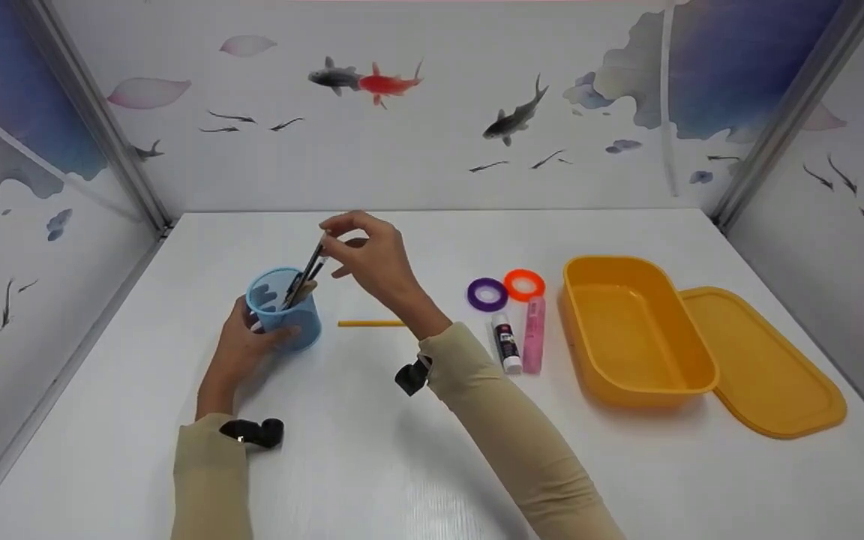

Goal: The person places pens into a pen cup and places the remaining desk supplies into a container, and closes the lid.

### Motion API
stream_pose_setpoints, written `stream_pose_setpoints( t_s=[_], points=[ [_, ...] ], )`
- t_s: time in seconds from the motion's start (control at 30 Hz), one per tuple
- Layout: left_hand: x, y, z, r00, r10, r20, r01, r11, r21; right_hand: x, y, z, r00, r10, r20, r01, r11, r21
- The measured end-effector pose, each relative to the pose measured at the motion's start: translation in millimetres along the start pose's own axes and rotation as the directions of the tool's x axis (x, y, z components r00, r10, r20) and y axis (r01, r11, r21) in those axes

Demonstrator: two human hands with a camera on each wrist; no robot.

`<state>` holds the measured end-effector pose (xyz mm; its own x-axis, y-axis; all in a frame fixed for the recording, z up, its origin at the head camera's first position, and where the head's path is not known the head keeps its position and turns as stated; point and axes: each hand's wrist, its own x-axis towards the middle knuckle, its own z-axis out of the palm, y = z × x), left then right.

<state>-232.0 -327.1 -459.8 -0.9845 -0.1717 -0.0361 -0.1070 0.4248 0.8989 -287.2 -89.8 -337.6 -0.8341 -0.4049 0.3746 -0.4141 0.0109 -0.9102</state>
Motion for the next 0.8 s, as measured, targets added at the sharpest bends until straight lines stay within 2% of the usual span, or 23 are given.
stream_pose_setpoints(
  t_s=[0.37, 0.8],
  points=[
    [-0.2, 2.2, 1.1, 1.000, -0.023, 0.003, 0.023, 1.000, 0.006, -4.4, 13.5, 17.8, 1.000, -0.010, 0.009, 0.010, 1.000, -0.012],
    [-1.8, 0.7, 0.7, 1.000, 0.001, -0.012, -0.001, 1.000, 0.007, -10.9, 27.5, 32.4, 0.999, 0.001, 0.041, 0.004, 0.994, -0.114]
  ],
)
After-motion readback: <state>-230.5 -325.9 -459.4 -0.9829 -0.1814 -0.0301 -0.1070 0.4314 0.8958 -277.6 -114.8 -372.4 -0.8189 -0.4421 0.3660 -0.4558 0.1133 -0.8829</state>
